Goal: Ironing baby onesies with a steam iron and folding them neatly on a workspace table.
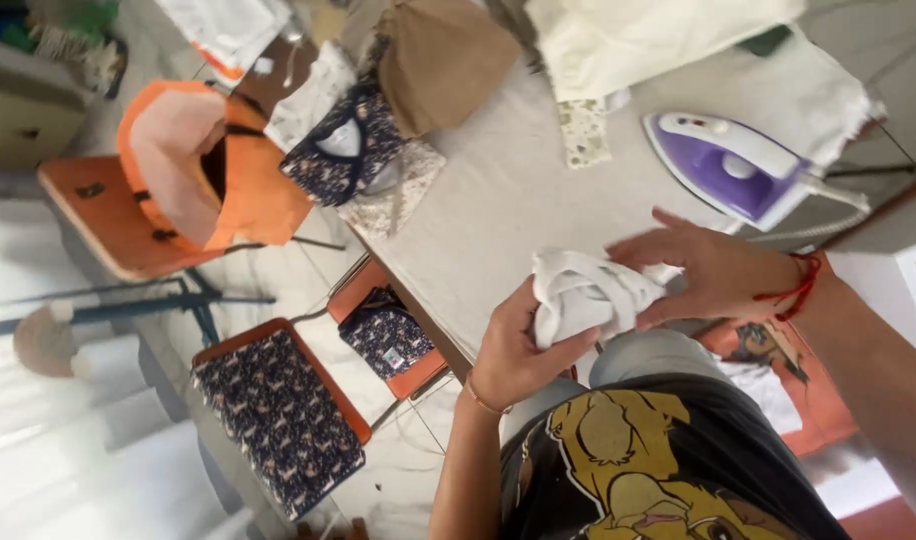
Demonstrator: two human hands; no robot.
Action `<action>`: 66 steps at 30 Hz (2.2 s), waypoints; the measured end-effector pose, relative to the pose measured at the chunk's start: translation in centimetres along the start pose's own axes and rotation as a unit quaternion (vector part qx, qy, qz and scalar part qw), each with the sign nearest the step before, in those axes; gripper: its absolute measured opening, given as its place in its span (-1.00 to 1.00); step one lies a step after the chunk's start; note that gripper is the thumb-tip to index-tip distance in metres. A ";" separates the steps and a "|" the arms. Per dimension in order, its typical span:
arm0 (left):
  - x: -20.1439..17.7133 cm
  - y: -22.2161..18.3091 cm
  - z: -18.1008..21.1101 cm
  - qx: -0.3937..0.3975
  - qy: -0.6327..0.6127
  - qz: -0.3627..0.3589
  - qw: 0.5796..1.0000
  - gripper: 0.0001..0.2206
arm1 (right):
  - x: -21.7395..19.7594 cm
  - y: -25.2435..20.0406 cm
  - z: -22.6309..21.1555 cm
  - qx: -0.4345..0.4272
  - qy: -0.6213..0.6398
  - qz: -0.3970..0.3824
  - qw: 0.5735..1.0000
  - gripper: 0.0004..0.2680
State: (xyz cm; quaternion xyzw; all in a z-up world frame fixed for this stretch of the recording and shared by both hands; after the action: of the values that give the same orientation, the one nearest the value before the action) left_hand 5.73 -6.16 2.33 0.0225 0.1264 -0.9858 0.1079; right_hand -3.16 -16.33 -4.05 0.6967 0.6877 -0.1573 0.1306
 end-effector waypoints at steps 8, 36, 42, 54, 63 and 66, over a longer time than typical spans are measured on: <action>-6.7 -4.1 -3.7 -0.155 0.025 0.219 0.963 -0.63 | 1.0 2.1 3.7 0.103 0.207 -0.013 0.973 -0.75; -9.3 -10.4 -0.6 0.055 0.135 0.385 0.911 -0.90 | -1.4 7.3 -0.3 0.068 -0.244 -0.134 0.958 -0.86; -2.2 -6.1 -5.0 -0.015 0.151 -0.061 0.986 -0.93 | -1.1 6.3 -1.6 -0.005 -0.178 -0.136 0.974 -0.93; -4.2 -9.9 -2.6 0.031 0.192 0.172 0.966 -0.84 | -0.6 -2.1 9.9 0.205 -0.362 -0.425 0.804 -0.79; -12.8 -3.4 -10.8 -0.073 0.247 0.231 0.938 -0.86 | -5.3 9.5 11.4 0.363 -0.199 -0.261 0.872 -0.39; -15.9 0.8 -17.8 -0.205 0.242 0.226 0.921 -0.87 | -4.6 14.2 13.2 0.337 -0.213 -0.219 0.891 -0.45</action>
State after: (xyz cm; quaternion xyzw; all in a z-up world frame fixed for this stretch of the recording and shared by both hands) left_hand 21.77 0.91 -13.91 0.2654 0.3395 -0.8524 0.2960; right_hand 10.53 -26.12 -14.79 0.4801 0.6846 -0.5485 -0.0066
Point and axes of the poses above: each hand's wrist, its own y-axis towards the middle knuckle, its own x-axis out of the palm, z = x × y, the point moved 8 cm from there along y, towards the middle knuckle, and after that the axes turned 10 degrees about -x, right-handed, at the moved point
